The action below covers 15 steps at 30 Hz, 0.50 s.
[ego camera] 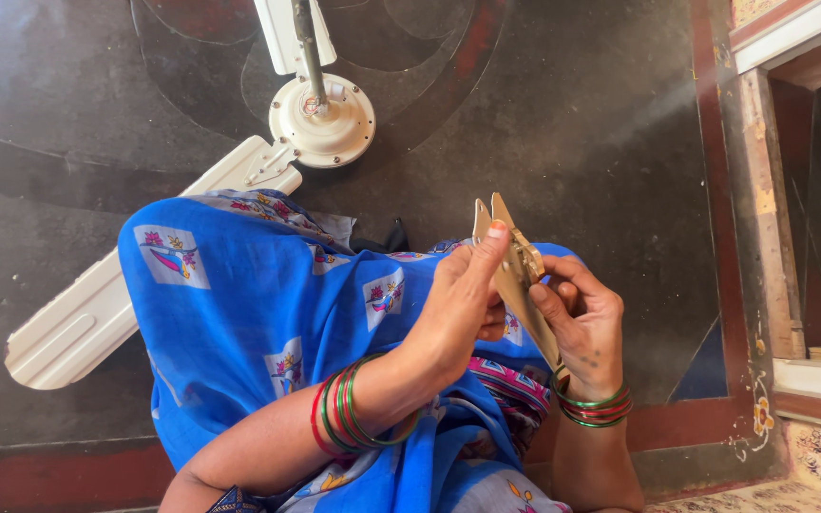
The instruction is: The person sits on the floor and uses a screwdriver to remove screws from a ceiling fan blade. They detach the blade from its metal bracket, flip it over, and then reattach it by inserting and tightening the screws back into place.
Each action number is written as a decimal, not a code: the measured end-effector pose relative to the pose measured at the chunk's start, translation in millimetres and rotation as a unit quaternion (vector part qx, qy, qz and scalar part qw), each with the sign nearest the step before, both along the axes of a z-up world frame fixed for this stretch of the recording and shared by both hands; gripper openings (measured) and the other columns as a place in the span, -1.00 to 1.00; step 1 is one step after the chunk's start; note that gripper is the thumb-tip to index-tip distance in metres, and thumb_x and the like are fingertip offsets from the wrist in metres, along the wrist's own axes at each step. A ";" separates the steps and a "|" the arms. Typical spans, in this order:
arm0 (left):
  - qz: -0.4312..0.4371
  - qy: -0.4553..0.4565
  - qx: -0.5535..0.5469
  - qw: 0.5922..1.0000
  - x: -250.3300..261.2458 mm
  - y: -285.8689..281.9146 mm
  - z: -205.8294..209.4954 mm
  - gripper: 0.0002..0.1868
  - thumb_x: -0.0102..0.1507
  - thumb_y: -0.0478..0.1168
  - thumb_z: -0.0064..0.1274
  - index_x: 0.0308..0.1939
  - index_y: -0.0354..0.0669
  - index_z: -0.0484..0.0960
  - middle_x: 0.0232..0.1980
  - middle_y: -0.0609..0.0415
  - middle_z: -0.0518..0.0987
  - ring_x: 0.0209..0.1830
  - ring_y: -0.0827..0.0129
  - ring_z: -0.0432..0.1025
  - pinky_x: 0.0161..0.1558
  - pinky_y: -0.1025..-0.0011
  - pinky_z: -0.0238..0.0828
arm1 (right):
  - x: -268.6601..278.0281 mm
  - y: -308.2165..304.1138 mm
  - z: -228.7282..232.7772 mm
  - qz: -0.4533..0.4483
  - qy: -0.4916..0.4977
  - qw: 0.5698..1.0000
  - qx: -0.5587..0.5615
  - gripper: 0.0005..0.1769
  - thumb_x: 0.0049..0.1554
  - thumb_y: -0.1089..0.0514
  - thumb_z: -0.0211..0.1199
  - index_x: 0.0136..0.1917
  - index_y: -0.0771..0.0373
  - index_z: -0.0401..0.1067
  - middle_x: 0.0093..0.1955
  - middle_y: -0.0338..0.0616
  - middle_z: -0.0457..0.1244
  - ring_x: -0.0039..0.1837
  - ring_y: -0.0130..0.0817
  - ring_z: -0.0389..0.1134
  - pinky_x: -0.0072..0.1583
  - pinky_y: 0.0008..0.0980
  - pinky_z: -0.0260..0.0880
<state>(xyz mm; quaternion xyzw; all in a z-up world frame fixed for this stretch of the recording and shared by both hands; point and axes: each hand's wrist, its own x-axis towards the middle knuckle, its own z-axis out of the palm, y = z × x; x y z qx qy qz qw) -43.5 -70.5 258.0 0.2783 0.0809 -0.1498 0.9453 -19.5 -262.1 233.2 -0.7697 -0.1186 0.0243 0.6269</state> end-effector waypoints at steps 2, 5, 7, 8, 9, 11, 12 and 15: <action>0.009 0.001 -0.002 1.000 -0.3 -3.6 1.1 -0.49 0.41 0.23 -0.12 -0.43 -0.05 0.32 -0.58 0.34 0.12 -0.68 0.66 -0.02 -0.65 0.56 -0.15 | -0.1 2.3 2.3 0.005 -0.039 0.999 -0.017 -0.67 0.17 0.33 0.38 0.22 0.41 0.52 -0.06 -0.42 0.19 -0.17 -0.77 0.03 -0.15 -0.71 0.04; 0.019 0.014 0.004 1.000 -0.9 -8.1 2.7 -0.47 0.40 0.23 -0.09 -0.46 -0.03 0.25 -0.58 0.34 0.10 -0.68 0.65 -0.03 -0.65 0.55 -0.16 | -1.3 6.2 4.9 0.001 -0.058 0.998 -0.022 -0.67 0.17 0.35 0.37 0.22 0.40 0.52 -0.01 -0.37 0.25 -0.17 -0.78 0.04 -0.16 -0.72 0.07; 0.019 0.031 0.013 0.999 -0.4 -9.7 4.4 -0.49 0.38 0.24 -0.09 -0.44 -0.02 0.26 -0.57 0.33 0.11 -0.68 0.64 -0.03 -0.65 0.54 -0.15 | -1.5 8.8 7.0 -0.003 -0.065 0.997 -0.028 -0.68 0.18 0.35 0.36 0.21 0.40 0.52 0.01 -0.35 0.27 -0.17 -0.79 0.04 -0.17 -0.73 0.08; 0.017 0.043 0.019 0.999 -1.6 -10.6 5.2 -0.51 0.37 0.24 -0.10 -0.42 -0.02 0.30 -0.57 0.33 0.12 -0.67 0.64 -0.02 -0.64 0.54 -0.15 | -2.7 10.3 7.4 -0.004 -0.072 0.997 -0.035 -0.68 0.18 0.34 0.36 0.21 0.40 0.52 0.02 -0.34 0.28 -0.16 -0.79 0.05 -0.17 -0.73 0.08; 0.015 0.055 0.024 0.998 -2.4 -11.3 6.0 -0.52 0.35 0.25 -0.10 -0.40 -0.02 0.33 -0.57 0.33 0.14 -0.67 0.64 -0.01 -0.63 0.54 -0.15 | -3.6 11.2 8.1 -0.005 -0.078 0.996 -0.043 -0.69 0.19 0.34 0.36 0.21 0.40 0.52 0.03 -0.34 0.28 -0.15 -0.79 0.05 -0.17 -0.74 0.07; 0.019 0.027 0.016 0.999 -3.0 -11.7 7.4 -0.49 0.36 0.26 -0.09 -0.41 -0.04 0.30 -0.57 0.32 0.11 -0.67 0.64 -0.02 -0.64 0.54 -0.16 | -3.8 12.3 9.7 -0.002 -0.088 0.995 -0.051 -0.71 0.19 0.33 0.36 0.20 0.40 0.53 0.03 -0.34 0.28 -0.15 -0.80 0.06 -0.17 -0.74 0.08; 0.021 0.013 0.012 1.000 -3.4 -11.6 7.8 -0.48 0.37 0.26 -0.09 -0.42 -0.04 0.28 -0.57 0.32 0.10 -0.67 0.64 -0.03 -0.64 0.55 -0.17 | -3.7 12.8 10.2 0.000 -0.093 0.994 -0.055 -0.71 0.20 0.33 0.36 0.20 0.39 0.53 0.04 -0.34 0.28 -0.15 -0.80 0.06 -0.17 -0.75 0.08; 0.020 0.012 0.020 1.000 -4.1 -10.4 8.7 -0.47 0.36 0.27 -0.10 -0.41 -0.06 0.32 -0.56 0.31 0.12 -0.66 0.64 -0.01 -0.64 0.55 -0.16 | -2.5 13.6 11.5 0.006 -0.093 0.994 -0.055 -0.70 0.20 0.32 0.36 0.21 0.39 0.53 0.04 -0.33 0.28 -0.15 -0.80 0.06 -0.17 -0.74 0.08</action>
